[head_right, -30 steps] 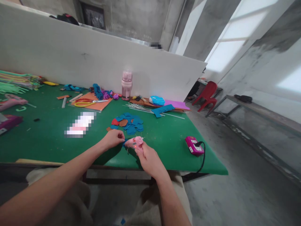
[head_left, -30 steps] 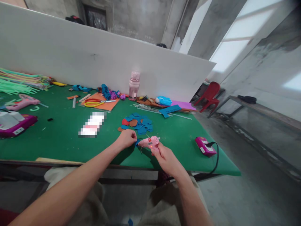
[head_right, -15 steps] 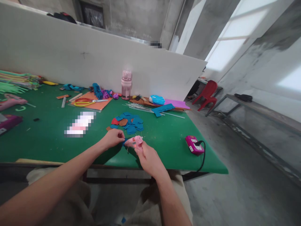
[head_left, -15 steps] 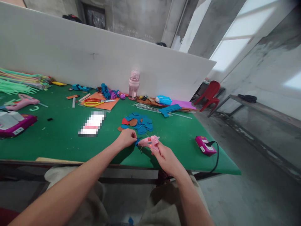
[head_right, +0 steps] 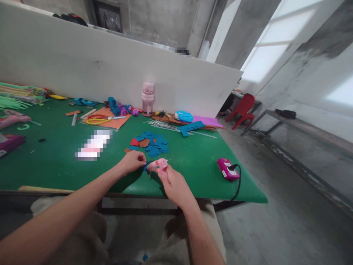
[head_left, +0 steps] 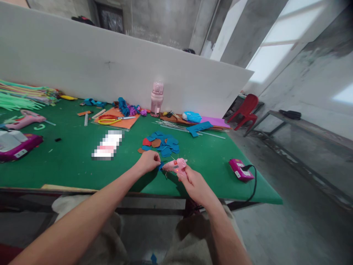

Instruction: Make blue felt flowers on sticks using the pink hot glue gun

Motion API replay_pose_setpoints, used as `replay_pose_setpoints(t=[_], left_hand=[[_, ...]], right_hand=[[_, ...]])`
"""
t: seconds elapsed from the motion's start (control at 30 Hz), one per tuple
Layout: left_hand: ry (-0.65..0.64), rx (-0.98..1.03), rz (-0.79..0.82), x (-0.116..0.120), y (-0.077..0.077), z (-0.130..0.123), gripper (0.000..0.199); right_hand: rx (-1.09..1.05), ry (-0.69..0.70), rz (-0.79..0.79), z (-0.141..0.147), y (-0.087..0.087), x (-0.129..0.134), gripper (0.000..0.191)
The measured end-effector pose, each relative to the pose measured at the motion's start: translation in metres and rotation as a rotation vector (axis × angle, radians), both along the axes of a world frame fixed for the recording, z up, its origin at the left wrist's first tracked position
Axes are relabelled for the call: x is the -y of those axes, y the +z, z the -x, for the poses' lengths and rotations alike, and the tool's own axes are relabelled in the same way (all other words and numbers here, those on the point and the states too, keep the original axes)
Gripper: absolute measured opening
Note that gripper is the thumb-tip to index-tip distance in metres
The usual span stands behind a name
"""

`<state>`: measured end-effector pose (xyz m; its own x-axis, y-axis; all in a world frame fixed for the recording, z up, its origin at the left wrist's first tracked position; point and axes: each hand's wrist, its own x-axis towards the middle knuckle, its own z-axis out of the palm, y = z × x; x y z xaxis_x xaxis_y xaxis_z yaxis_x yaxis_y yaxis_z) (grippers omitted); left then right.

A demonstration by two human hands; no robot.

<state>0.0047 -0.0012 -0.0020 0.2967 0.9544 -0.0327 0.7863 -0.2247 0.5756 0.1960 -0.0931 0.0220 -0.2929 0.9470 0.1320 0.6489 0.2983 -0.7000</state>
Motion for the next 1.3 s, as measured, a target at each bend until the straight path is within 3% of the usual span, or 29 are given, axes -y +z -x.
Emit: replay_pose_setpoints(t=[1.3], left_hand=[[-0.012, 0.002, 0.006, 0.0000, 0.0007, -0.0007, 0.007]], right_hand=[[0.103, -0.060, 0.008, -0.0093, -0.0006, -0.0013, 0.030]])
